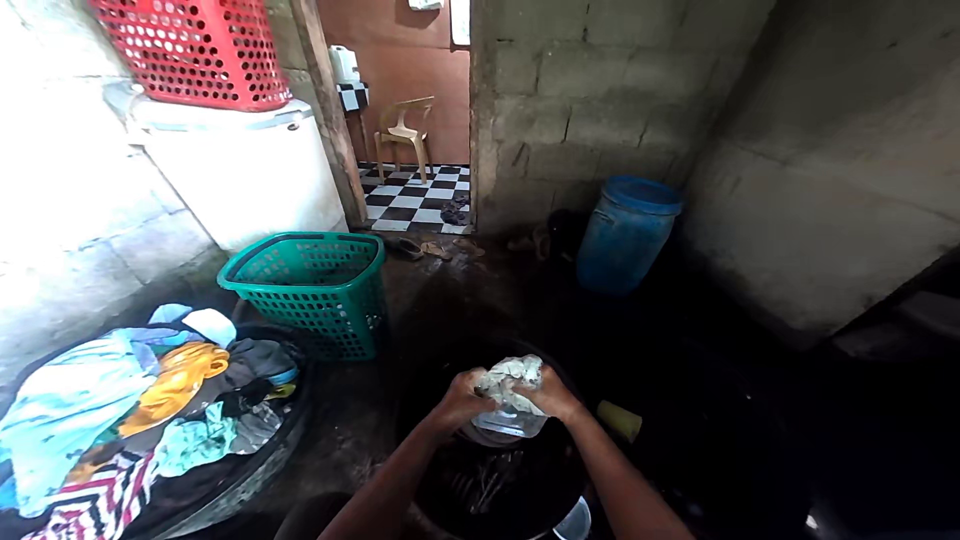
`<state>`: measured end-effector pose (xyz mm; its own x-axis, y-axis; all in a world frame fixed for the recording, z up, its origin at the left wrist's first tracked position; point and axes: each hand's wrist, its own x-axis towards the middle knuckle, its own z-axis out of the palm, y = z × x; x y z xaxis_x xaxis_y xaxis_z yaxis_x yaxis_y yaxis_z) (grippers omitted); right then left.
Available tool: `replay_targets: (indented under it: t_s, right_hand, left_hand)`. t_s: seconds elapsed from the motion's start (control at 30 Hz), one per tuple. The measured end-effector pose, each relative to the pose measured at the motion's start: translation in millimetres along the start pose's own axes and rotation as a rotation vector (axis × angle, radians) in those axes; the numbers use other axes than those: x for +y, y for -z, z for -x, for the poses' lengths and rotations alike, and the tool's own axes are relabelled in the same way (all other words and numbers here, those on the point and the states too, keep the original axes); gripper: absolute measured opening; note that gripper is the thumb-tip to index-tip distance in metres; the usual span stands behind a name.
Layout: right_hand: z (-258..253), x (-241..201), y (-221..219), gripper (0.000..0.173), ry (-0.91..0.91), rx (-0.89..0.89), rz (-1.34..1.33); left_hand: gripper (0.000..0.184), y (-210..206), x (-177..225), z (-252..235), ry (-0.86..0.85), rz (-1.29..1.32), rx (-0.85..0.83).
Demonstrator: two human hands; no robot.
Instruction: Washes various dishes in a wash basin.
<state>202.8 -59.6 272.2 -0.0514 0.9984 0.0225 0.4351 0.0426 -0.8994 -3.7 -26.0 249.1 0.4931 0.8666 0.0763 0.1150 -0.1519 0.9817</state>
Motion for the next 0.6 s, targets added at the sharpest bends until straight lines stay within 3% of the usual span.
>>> replay_targets:
  t_s: [0.17,0.3,0.37,0.43,0.5,0.6]
  right_hand:
    - [10,-23,-23,0.06,-0.012,0.097,0.283]
    - [19,-33,-60,0.047,0.142,0.357,-0.171]
    - [18,-47,-59,0.045,0.115,0.463,-0.405]
    - [13,-53,-47,0.051,0.1,0.552,-0.463]
    - [8,-49,-31,0.053,0.13,0.608,-0.33]
    - [3,-30,-20,0.046,0.159,0.574,0.148]
  left_hand:
    - [0.046,-9,-3,1,0.062,0.162,-0.031]
    - [0.068,-26,-3,10,0.125,0.213,-0.055]
    - [0.062,-27,-3,9,0.11,0.202,-0.086]
    - [0.047,-22,-4,5,0.13,0.114,-0.051]
    - [0.048,-14,-6,1,0.15,0.053,0.034]
    - [0.047,-9,-6,-2,0.103,0.066,0.121]
